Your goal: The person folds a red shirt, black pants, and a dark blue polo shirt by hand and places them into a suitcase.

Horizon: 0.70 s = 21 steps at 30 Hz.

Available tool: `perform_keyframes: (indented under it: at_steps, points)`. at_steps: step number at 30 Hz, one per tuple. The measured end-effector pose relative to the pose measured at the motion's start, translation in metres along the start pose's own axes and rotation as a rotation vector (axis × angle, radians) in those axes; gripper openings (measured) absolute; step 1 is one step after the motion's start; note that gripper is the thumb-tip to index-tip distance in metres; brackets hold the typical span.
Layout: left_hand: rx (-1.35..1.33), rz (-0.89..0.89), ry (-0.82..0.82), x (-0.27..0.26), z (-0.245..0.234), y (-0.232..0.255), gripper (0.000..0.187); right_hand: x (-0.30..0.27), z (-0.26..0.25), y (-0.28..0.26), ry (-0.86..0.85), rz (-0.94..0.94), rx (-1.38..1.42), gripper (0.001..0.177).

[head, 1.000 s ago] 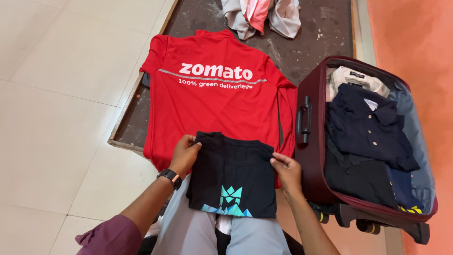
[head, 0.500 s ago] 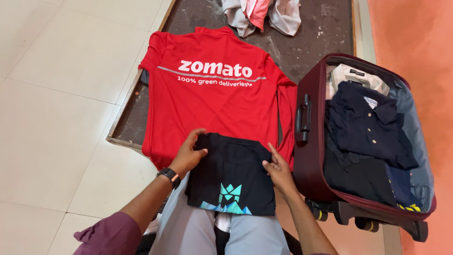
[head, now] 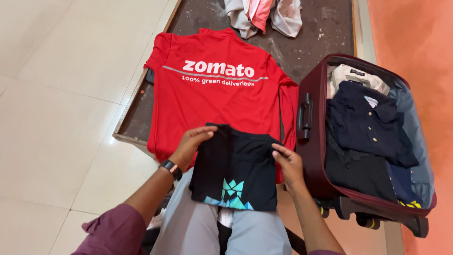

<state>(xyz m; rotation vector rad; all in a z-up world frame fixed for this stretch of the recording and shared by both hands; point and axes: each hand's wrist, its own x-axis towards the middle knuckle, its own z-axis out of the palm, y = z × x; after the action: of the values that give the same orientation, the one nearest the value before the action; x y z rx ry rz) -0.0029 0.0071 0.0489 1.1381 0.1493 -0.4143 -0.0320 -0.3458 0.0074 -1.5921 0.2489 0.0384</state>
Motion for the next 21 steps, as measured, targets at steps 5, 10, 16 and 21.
perform_keyframes:
  at_steps: [5, 10, 16, 21]
  points:
    - [0.035, 0.152, 0.002, -0.029, 0.018, 0.011, 0.028, -0.027, -0.005, -0.030, 0.032, -0.143, 0.075, 0.022]
    - [0.077, 0.228, -0.017, -0.089, 0.026, 0.027, 0.014, -0.084, -0.019, -0.067, -0.046, -0.184, 0.174, 0.048]
    - [0.432, 0.351, -0.212, -0.206, 0.019, 0.035, 0.029, -0.186, -0.077, -0.064, -0.194, -0.189, -0.071, 0.058]
    - [0.599, 0.332, -0.426, -0.286, 0.021, 0.020, 0.042, -0.268, -0.101, -0.044, -0.367, 0.018, -0.227, 0.026]
